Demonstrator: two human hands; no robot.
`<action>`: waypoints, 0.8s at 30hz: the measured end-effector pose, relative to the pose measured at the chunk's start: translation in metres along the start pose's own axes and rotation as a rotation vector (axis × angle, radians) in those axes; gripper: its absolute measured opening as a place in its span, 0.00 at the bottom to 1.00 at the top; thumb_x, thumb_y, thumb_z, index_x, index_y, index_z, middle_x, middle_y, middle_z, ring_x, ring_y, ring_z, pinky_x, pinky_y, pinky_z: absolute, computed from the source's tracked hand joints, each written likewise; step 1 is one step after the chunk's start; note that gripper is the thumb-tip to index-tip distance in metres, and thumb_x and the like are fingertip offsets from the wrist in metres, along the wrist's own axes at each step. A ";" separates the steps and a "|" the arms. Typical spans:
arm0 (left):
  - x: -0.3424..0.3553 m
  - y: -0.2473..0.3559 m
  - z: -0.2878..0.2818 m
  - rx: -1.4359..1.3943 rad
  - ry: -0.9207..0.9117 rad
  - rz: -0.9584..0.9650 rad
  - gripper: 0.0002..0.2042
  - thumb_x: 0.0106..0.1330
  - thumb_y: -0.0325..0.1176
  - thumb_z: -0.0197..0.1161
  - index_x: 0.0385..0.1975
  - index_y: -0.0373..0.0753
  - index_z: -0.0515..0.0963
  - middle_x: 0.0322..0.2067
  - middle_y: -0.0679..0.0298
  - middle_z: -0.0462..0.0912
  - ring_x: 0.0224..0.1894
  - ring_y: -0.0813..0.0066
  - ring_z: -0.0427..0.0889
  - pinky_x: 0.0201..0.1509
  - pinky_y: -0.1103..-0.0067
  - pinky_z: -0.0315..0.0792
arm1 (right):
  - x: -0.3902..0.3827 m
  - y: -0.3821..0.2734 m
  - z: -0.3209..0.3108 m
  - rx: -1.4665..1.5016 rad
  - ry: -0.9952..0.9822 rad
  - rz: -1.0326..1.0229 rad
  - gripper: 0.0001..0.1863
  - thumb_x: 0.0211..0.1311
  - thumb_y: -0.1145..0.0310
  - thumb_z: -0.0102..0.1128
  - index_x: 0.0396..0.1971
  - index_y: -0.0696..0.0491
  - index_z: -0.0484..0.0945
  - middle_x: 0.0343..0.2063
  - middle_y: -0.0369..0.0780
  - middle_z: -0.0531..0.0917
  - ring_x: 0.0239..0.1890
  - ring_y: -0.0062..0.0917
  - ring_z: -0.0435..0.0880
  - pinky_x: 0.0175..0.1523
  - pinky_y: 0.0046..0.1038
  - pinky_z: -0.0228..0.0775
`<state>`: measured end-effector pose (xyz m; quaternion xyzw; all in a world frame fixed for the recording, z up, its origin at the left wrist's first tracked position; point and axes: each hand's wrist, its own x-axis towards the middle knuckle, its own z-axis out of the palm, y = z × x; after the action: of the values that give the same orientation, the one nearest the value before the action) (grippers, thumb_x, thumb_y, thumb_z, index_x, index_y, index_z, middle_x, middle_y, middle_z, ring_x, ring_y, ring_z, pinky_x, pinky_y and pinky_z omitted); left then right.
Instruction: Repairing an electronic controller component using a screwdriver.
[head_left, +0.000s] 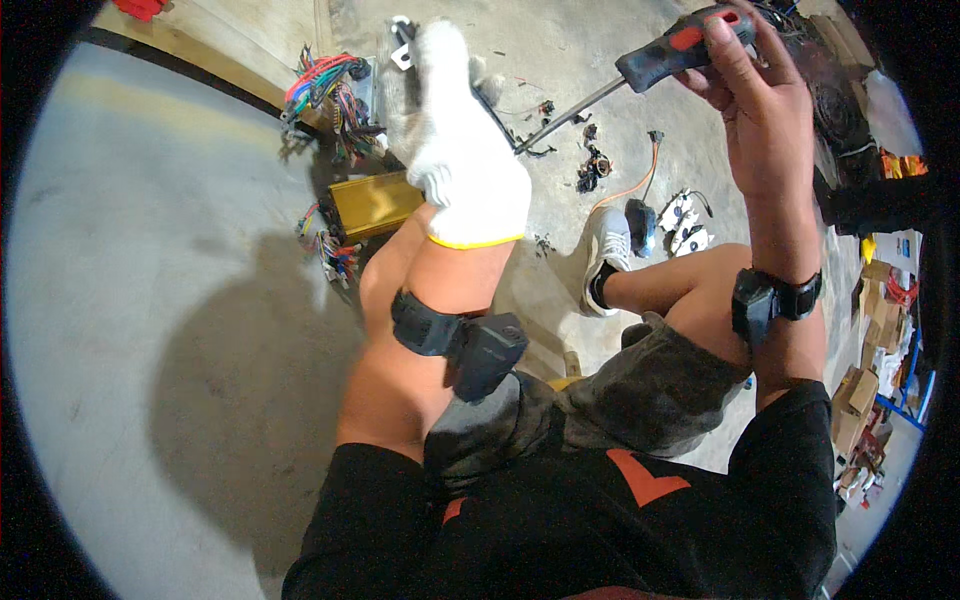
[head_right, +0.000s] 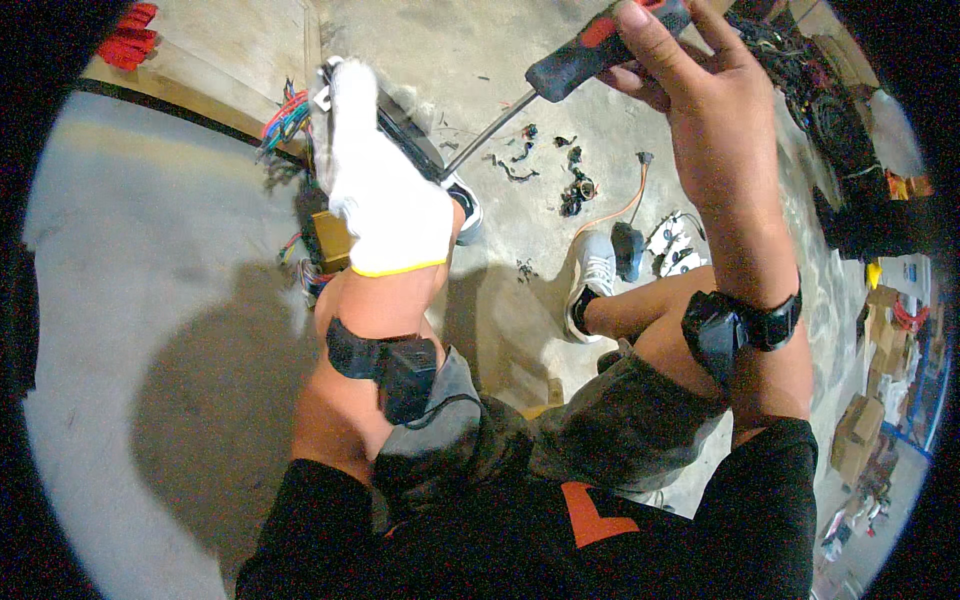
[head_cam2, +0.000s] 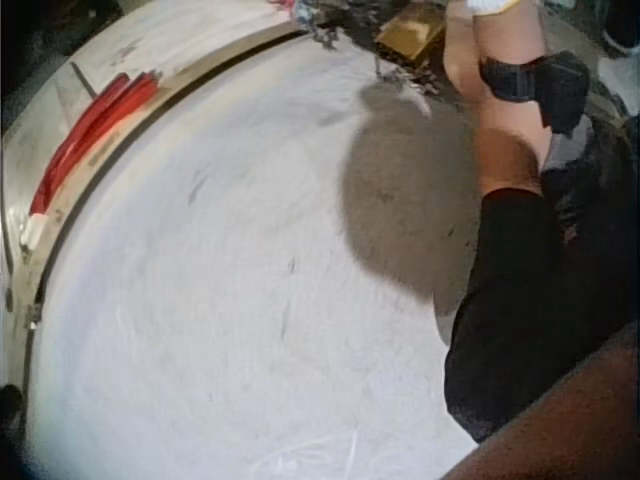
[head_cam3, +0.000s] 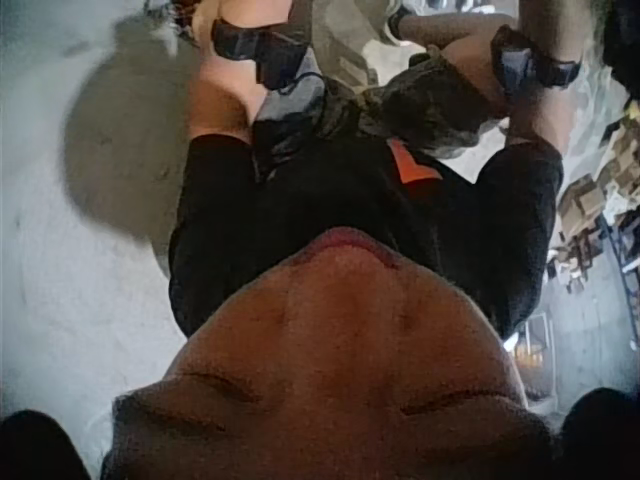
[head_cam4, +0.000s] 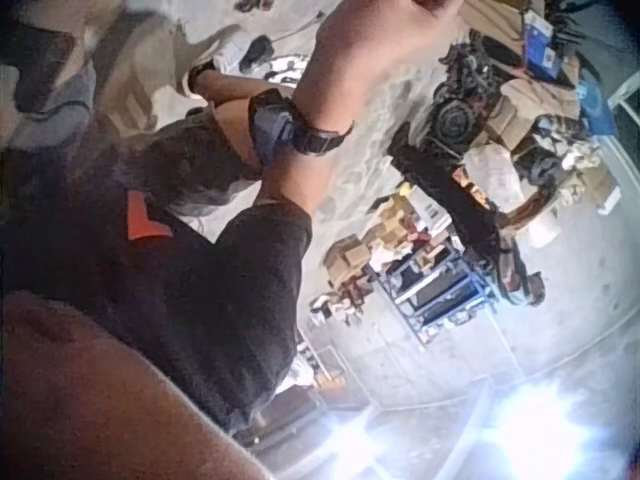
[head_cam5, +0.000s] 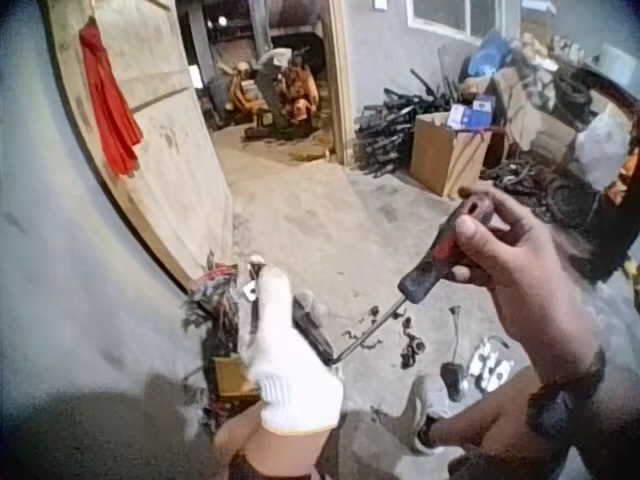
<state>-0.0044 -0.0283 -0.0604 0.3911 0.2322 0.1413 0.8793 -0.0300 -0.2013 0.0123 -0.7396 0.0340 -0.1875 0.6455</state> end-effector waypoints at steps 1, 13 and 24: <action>-0.002 0.004 0.002 0.055 -0.069 0.142 0.13 0.65 0.46 0.64 0.41 0.47 0.75 0.27 0.71 0.74 0.28 0.79 0.74 0.33 0.79 0.72 | 0.012 0.013 -0.013 0.069 -0.067 0.079 0.27 0.66 0.63 0.63 0.62 0.54 0.67 0.41 0.41 0.83 0.40 0.23 0.86 0.42 0.23 0.82; 0.029 -0.005 -0.002 -0.145 -0.174 -0.158 0.19 0.70 0.55 0.54 0.43 0.44 0.72 0.34 0.64 0.78 0.33 0.69 0.80 0.36 0.68 0.78 | 0.034 0.066 -0.050 0.163 0.106 0.266 0.15 0.72 0.65 0.49 0.52 0.58 0.71 0.35 0.41 0.79 0.34 0.30 0.84 0.44 0.32 0.79; 0.020 -0.021 -0.006 -0.185 -0.248 -0.458 0.23 0.71 0.57 0.52 0.46 0.41 0.73 0.40 0.55 0.81 0.39 0.55 0.83 0.46 0.58 0.81 | 0.042 0.267 -0.011 -1.267 -0.917 -0.003 0.15 0.58 0.54 0.63 0.34 0.49 0.85 0.32 0.46 0.86 0.35 0.44 0.84 0.41 0.41 0.76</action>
<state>0.0111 -0.0292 -0.0857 0.2605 0.1915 -0.0895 0.9421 0.0565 -0.2678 -0.2354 -0.9707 -0.1368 0.1911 0.0496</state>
